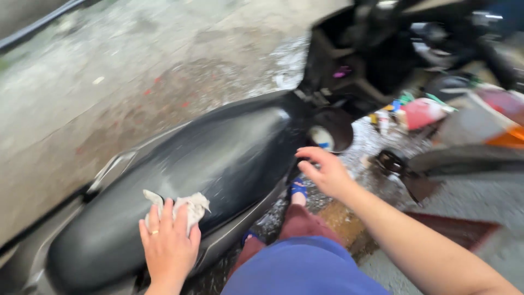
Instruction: The person washes a motorcycle using a soapy cloth and a bucket of water. They scrub the seat, handlebars, and front fairing, repeatedly dipping the cloth into the bucket to reapply soap. The person moves around the motorcycle to clean different sections.
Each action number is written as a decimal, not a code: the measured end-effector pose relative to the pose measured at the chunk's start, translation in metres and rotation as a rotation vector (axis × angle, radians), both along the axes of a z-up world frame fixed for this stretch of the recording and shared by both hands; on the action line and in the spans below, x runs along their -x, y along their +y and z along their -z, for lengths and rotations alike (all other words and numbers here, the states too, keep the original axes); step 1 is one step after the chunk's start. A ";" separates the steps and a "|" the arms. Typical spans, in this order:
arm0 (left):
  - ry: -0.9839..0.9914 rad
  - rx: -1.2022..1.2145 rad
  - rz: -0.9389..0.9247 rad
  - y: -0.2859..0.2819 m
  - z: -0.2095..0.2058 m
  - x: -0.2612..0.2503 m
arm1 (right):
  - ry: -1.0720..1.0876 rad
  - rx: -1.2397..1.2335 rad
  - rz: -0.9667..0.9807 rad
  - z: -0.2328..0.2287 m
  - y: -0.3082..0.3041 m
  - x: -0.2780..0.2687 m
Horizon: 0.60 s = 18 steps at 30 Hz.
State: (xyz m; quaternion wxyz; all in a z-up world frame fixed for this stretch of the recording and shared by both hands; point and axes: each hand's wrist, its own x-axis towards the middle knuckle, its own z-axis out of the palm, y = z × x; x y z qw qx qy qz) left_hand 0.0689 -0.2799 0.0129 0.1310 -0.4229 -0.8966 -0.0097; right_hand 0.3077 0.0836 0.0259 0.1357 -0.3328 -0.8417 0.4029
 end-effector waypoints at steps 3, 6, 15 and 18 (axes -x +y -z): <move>0.070 0.071 0.196 0.047 0.008 0.000 | 0.060 -0.081 0.029 -0.007 0.000 -0.032; 0.157 0.122 0.341 0.098 0.031 -0.008 | 0.042 -0.112 0.119 -0.032 -0.003 -0.065; 0.130 0.012 0.862 0.239 0.119 -0.028 | -0.027 -0.056 0.455 -0.074 -0.006 -0.149; 0.064 0.272 1.031 0.291 0.148 -0.045 | -0.070 0.011 0.561 -0.087 -0.001 -0.173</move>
